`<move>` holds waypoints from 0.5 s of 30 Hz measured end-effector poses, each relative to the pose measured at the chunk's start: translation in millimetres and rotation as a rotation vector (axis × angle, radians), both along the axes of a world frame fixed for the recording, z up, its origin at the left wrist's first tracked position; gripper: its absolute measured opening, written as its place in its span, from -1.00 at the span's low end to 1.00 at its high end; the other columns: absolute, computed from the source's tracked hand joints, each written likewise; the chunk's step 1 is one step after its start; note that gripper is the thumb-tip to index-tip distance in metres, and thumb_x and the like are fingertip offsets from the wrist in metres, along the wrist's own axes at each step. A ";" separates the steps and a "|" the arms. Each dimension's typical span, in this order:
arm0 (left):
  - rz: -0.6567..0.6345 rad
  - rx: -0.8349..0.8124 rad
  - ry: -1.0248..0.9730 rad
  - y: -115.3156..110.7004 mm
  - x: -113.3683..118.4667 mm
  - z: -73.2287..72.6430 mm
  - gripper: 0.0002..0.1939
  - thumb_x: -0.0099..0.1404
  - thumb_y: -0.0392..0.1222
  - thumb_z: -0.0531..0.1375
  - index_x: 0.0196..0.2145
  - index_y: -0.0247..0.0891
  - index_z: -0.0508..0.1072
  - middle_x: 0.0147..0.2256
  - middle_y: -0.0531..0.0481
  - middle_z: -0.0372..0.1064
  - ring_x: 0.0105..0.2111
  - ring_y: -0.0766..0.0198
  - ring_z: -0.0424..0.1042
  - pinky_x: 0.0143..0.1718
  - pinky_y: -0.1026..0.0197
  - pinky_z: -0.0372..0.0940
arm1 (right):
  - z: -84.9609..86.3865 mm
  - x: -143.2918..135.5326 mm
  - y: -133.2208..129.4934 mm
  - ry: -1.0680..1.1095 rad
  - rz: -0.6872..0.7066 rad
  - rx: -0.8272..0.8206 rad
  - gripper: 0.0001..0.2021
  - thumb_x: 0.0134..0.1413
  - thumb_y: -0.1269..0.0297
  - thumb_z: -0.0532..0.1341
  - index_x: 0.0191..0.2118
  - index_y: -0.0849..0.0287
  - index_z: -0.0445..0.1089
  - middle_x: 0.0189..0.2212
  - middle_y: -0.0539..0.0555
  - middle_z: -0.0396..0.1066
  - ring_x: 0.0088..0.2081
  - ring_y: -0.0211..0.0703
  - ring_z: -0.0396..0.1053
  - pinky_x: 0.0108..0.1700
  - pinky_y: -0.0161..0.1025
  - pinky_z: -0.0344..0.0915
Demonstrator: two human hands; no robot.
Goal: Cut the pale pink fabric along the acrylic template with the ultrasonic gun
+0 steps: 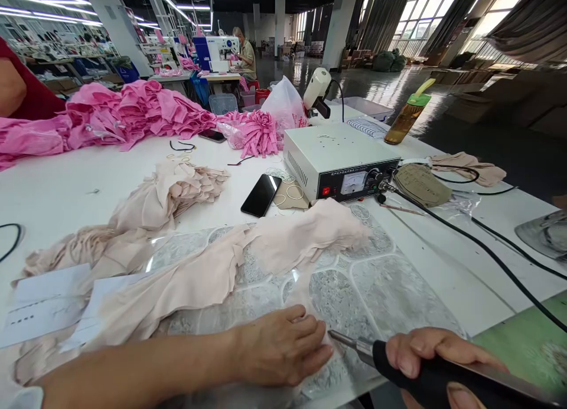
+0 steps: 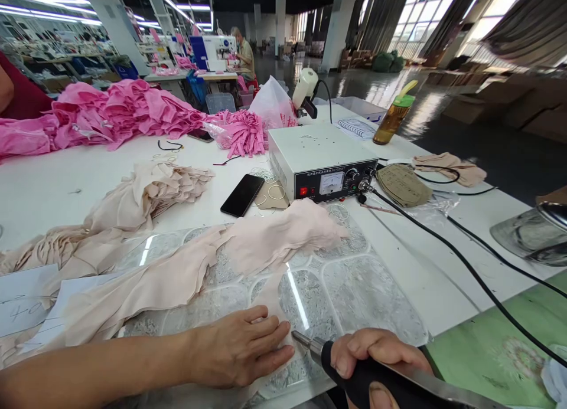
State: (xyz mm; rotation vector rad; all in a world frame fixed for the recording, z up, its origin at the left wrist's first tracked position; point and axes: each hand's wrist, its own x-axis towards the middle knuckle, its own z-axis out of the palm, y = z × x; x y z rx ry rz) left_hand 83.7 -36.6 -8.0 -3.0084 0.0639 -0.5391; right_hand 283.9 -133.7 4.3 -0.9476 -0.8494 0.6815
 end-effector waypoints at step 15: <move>0.000 -0.037 0.038 0.0 -0.9 0.1 -0.75 0.45 -0.35 -0.04 -0.11 -0.43 0.42 -0.21 -0.25 0.42 -0.33 0.17 0.37 -0.28 0.14 0.23 | -1.1 3.8 -2.7 -0.051 0.074 -0.009 -0.95 0.15 0.26 0.18 -0.26 0.05 0.33 -0.42 0.03 0.31 -0.47 -0.16 0.37 -0.42 -0.08 0.45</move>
